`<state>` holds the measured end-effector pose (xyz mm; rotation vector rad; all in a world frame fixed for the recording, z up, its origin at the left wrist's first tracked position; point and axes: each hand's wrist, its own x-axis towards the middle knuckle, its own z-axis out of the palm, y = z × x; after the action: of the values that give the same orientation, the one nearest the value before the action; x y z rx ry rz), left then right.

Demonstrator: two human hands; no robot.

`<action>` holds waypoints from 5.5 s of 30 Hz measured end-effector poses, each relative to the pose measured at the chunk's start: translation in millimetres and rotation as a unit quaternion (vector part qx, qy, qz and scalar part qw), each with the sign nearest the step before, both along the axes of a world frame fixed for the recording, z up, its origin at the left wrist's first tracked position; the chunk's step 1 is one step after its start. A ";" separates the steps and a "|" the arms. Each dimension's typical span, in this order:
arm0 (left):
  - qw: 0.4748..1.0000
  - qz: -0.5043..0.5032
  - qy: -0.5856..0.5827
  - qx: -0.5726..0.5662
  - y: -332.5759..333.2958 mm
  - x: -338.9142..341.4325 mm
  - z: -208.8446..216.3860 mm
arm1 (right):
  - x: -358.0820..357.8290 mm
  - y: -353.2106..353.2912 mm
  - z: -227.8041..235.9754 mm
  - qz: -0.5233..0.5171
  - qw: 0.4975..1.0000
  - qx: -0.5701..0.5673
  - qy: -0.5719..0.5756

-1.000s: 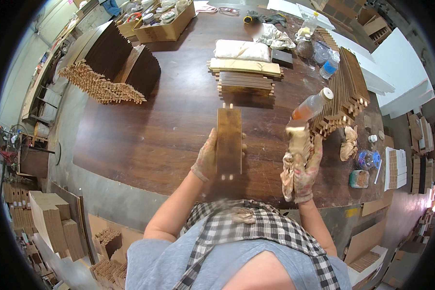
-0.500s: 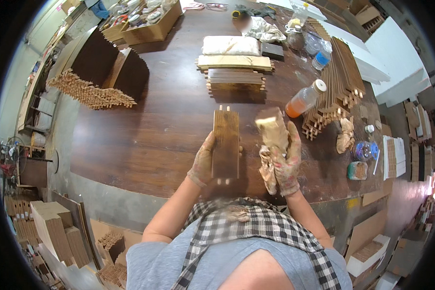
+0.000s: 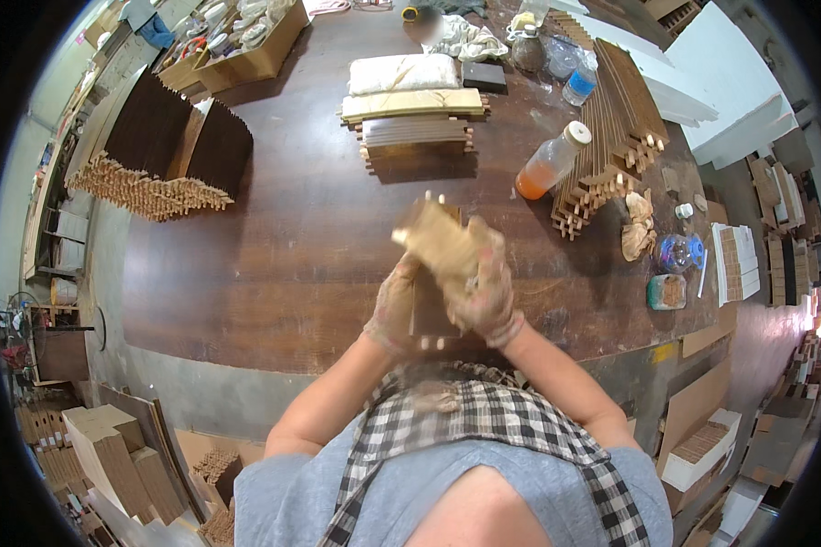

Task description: The person applies stain to wooden blocks with a cloth and stacks them on a table.

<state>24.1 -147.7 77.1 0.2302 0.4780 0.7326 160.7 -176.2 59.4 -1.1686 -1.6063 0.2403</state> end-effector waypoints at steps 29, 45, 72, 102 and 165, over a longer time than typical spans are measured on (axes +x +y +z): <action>0.993 0.044 0.072 0.088 0.4 -5.3 -3.2 | 6.0 2.7 23.6 -0.022 0.978 -0.058 0.197; 0.985 0.121 0.118 0.040 16.2 -29.4 -15.2 | 30.8 -35.2 37.5 -0.054 0.943 -0.050 0.324; 0.986 0.143 0.089 0.009 11.1 -34.9 -26.0 | 62.7 4.4 -32.5 -0.074 0.957 -0.125 0.251; 0.294 -0.176 0.527 0.778 69.9 -43.1 -83.9 | 70.9 -68.2 -52.0 -0.163 0.929 -0.193 0.269; 0.484 0.130 0.588 0.635 81.8 -97.1 -67.6 | 53.2 -28.8 -66.1 -0.015 0.834 -0.262 0.485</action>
<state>-72.9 -65.9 9.5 2.2657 1.2130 1.0418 213.9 -205.0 -6.6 -1.1655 -0.6084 1.1163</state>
